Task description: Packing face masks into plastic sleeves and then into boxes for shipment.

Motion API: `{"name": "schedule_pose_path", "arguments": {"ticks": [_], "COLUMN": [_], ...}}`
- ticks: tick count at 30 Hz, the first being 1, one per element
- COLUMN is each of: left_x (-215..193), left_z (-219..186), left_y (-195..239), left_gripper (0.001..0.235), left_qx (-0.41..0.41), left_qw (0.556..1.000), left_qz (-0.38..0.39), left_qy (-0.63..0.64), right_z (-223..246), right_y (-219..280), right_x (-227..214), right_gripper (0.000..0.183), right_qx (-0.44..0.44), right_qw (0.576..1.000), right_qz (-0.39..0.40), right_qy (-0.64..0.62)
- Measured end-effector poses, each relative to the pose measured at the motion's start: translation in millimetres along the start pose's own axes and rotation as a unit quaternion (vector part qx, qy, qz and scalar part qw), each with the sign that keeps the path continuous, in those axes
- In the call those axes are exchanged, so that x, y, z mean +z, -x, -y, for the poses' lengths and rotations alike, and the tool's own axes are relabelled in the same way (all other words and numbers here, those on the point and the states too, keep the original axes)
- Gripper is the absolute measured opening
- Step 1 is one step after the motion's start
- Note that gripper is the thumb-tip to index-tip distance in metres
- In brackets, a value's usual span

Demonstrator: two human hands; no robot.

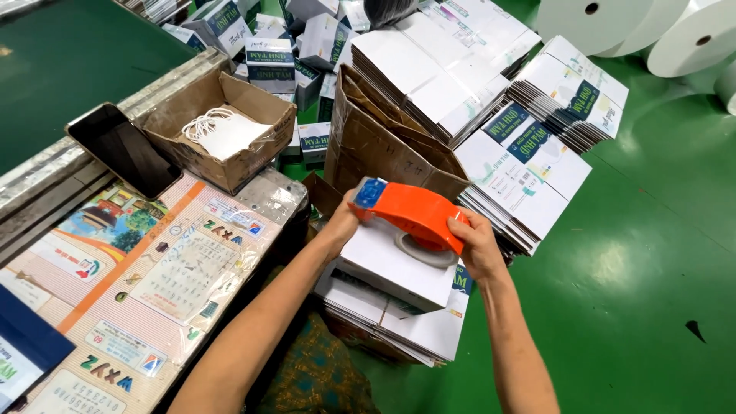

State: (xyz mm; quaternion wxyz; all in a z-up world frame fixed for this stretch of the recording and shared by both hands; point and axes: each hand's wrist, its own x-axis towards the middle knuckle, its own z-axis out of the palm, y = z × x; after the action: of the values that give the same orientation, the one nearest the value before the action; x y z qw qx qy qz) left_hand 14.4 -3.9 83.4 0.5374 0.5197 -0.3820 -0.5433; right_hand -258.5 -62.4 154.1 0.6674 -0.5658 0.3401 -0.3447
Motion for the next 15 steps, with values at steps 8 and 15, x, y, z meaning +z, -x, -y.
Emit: {"name": "schedule_pose_path", "arguments": {"ticks": [8,15], "left_x": [-13,-32], "left_z": [9,71], "left_y": [-1,-33], "left_gripper": [0.063,0.039], "left_qx": [-0.058,-0.025], "left_qw": [0.939,0.94], "left_qz": [-0.005,0.0], "left_qy": [0.338,0.341], "right_z": [22,28], "right_y": [-26,-27], "right_x": [12,14], "right_gripper": [0.045,0.046], "right_qx": [0.078,0.103], "right_qw": [0.995,0.992], "right_qz": [0.056,0.046], "right_qy": [0.036,0.059]}}
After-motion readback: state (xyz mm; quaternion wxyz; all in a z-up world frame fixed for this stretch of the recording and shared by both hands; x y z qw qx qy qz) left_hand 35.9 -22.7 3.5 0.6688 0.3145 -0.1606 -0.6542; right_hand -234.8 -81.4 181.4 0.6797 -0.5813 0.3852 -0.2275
